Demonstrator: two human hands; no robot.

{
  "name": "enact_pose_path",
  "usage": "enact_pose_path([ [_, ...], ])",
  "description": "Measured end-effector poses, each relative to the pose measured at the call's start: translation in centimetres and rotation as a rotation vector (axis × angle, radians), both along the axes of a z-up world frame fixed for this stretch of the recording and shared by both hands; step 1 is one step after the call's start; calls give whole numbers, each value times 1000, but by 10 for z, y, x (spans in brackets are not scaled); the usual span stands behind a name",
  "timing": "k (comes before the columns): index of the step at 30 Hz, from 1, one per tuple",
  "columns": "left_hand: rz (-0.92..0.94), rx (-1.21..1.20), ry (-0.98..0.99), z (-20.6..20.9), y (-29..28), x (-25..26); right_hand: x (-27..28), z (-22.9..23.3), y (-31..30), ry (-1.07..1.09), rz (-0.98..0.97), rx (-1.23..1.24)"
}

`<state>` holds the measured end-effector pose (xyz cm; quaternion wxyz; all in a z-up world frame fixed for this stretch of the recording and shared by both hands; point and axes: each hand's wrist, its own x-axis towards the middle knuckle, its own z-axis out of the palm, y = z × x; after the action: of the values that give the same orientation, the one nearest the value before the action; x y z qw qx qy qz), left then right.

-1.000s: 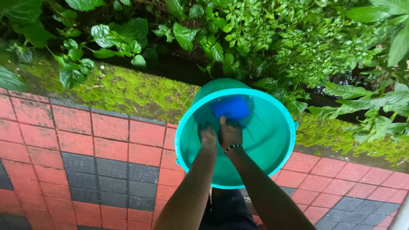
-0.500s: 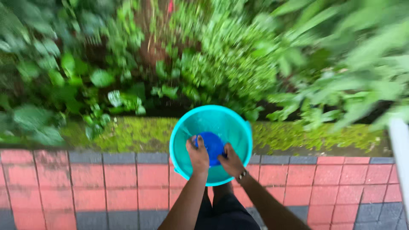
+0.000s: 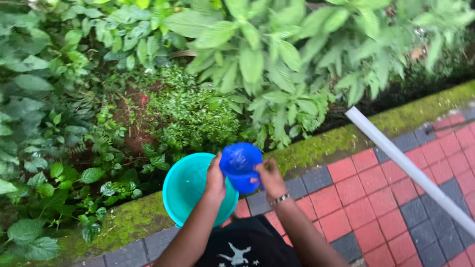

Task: The person uses a blue mug to scoop water from a green bucket and pour it onto plants multiple times in a garden. They then lift the green bucket and carry it away.

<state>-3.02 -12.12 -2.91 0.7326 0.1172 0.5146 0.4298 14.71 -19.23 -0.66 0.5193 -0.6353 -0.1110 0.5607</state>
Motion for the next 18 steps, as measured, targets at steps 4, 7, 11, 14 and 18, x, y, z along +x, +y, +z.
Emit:
enact_pose_path([
  [4, -135, 105, -81, 57, 23, 47, 51, 45, 10, -48, -63, 187],
  [7, -202, 129, -104, 95, 32, 70, 83, 94, 17, -72, -70, 287],
  [11, -262, 124, -44, 129, 33, 98, 107, 159, 32, -183, -35, 307],
  [14, -283, 102, -74, 142, 28, 110, 118, 197, 42, -278, 61, 286],
  [18, -316, 83, -106, 152, 39, 114, 129, 222, 50, -303, 167, 268],
])
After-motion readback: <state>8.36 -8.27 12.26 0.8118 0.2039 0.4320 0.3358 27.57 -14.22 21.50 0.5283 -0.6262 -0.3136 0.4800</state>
